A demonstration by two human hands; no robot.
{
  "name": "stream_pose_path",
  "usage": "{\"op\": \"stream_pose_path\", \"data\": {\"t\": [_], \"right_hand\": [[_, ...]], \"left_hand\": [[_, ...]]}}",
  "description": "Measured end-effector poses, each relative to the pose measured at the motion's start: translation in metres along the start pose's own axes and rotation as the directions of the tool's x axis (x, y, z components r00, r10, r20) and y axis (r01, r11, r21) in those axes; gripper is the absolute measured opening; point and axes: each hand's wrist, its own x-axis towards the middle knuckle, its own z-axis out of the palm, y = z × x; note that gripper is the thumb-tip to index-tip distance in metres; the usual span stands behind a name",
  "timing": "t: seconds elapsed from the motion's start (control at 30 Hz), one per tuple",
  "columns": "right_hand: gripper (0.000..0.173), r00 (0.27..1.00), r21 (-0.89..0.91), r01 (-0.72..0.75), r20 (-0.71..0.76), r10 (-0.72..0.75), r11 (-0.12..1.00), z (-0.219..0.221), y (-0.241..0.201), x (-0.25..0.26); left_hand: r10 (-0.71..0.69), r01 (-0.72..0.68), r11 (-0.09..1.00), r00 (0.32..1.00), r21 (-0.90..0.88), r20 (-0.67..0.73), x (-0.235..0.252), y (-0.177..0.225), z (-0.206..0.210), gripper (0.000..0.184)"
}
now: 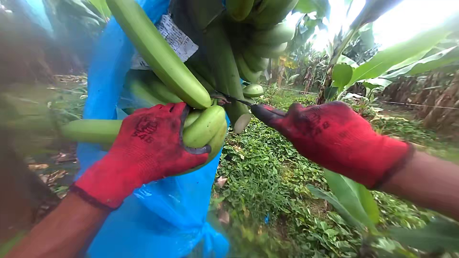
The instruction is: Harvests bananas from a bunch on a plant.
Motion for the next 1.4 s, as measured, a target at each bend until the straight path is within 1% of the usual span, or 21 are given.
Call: {"op": "stream_pose_path", "data": {"t": [0.03,0.13,0.17,0.2,0.33,0.4,0.5,0.57,0.7,0.77,0.83,0.93,0.97,1.0,1.07,1.13,1.2,1.23,1.27,1.33,1.4], "right_hand": [[0.054,1.0,0.0,-0.004,0.028,0.004,1.0,0.0,0.01,-0.015],[0.052,0.998,0.011,-0.061,-0.021,0.061,0.998,-0.004,0.036,-0.064],[0.056,0.998,0.034,-0.023,-0.051,0.025,0.999,0.001,0.041,-0.071],[0.058,0.996,0.064,0.014,-0.086,-0.009,0.998,0.01,0.042,-0.072],[0.053,0.966,0.121,0.092,-0.25,-0.059,0.988,0.039,0.026,-0.046],[0.056,0.957,0.158,0.117,-0.281,-0.069,0.981,0.042,0.016,-0.025],[0.063,0.969,0.237,0.141,-0.231,-0.086,0.961,0.042,0.0,0.003],[0.064,0.977,0.251,0.142,-0.192,-0.094,0.958,0.042,-0.008,0.018],[0.058,0.986,0.233,0.109,-0.15,-0.075,0.966,0.038,-0.019,0.035],[0.057,0.994,0.206,0.076,-0.095,-0.058,0.975,0.021,-0.03,0.042],[0.049,1.0,0.198,0.017,-0.009,-0.016,0.98,0.0,-0.045,0.052],[0.02,0.996,0.289,-0.07,0.075,0.05,0.955,-0.018,-0.06,0.066],[0.021,0.996,0.311,-0.084,0.063,0.067,0.947,-0.013,-0.058,0.062],[0.02,0.998,0.286,-0.062,0.025,0.057,0.956,-0.005,-0.052,0.052],[0.025,1.0,0.159,-0.014,-0.024,0.018,0.987,-0.002,-0.037,0.029],[0.028,0.999,0.107,-0.004,-0.051,0.009,0.994,-0.005,-0.029,0.019],[0.037,0.998,0.111,0.017,-0.058,-0.01,0.994,-0.003,-0.023,0.016],[0.038,0.997,0.118,0.022,-0.077,-0.013,0.993,-0.001,-0.015,0.01],[0.041,0.995,0.118,0.033,-0.096,-0.022,0.993,0.002,-0.005,-0.003],[0.054,0.992,0.126,0.039,-0.125,-0.023,0.991,0.012,0.014,-0.04],[0.056,0.992,0.265,0.002,-0.119,0.03,0.964,0.031,0.027,-0.079]], "left_hand": [[-0.002,0.002,1.0,1.0,-0.005,0.015,-0.003,0.004,0.002,0.093],[-0.022,0.022,1.0,1.0,-0.022,-0.004,-0.001,0.004,0.0,0.092],[-0.041,0.041,0.999,0.999,-0.027,0.0,-0.001,0.004,-0.002,0.092],[-0.057,0.057,0.998,0.998,-0.017,0.015,-0.002,0.004,-0.005,0.091],[-0.065,0.062,0.994,0.997,0.085,0.04,-0.004,0.003,-0.009,0.094],[-0.086,0.08,0.991,0.995,0.111,0.046,-0.008,0.001,-0.007,0.096],[-0.119,0.113,0.987,0.992,0.115,0.052,-0.015,-0.006,-0.004,0.096],[-0.132,0.126,0.986,0.99,0.112,0.05,-0.019,-0.01,-0.004,0.095],[-0.139,0.133,0.986,0.989,0.096,0.052,-0.024,-0.019,-0.005,0.095],[-0.137,0.132,0.987,0.989,0.089,0.053,-0.024,-0.021,-0.005,0.094],[-0.118,0.113,0.99,0.991,0.083,0.059,-0.022,-0.019,-0.005,0.093],[-0.106,0.099,0.992,0.99,0.079,0.09,-0.017,-0.015,-0.006,0.092],[-0.113,0.105,0.992,0.988,0.073,0.11,-0.018,-0.012,-0.005,0.093],[-0.119,0.111,0.991,0.986,0.07,0.121,-0.019,-0.009,-0.005,0.094],[-0.134,0.129,0.99,0.987,0.052,0.092,-0.016,-0.001,-0.008,0.091],[-0.155,0.155,0.988,0.986,0.006,0.065,-0.017,0.007,-0.011,0.086],[-0.194,0.198,0.979,0.978,-0.049,0.079,-0.019,0.012,-0.012,0.081],[-0.212,0.219,0.972,0.974,-0.089,0.081,-0.019,0.015,-0.012,0.079],[-0.231,0.242,0.962,0.968,-0.125,0.097,-0.021,0.017,-0.011,0.078],[-0.276,0.29,0.938,0.956,-0.188,0.101,-0.024,0.017,-0.011,0.071],[-0.301,0.318,0.919,0.948,-0.232,0.106,-0.027,0.017,-0.012,0.067]]}}
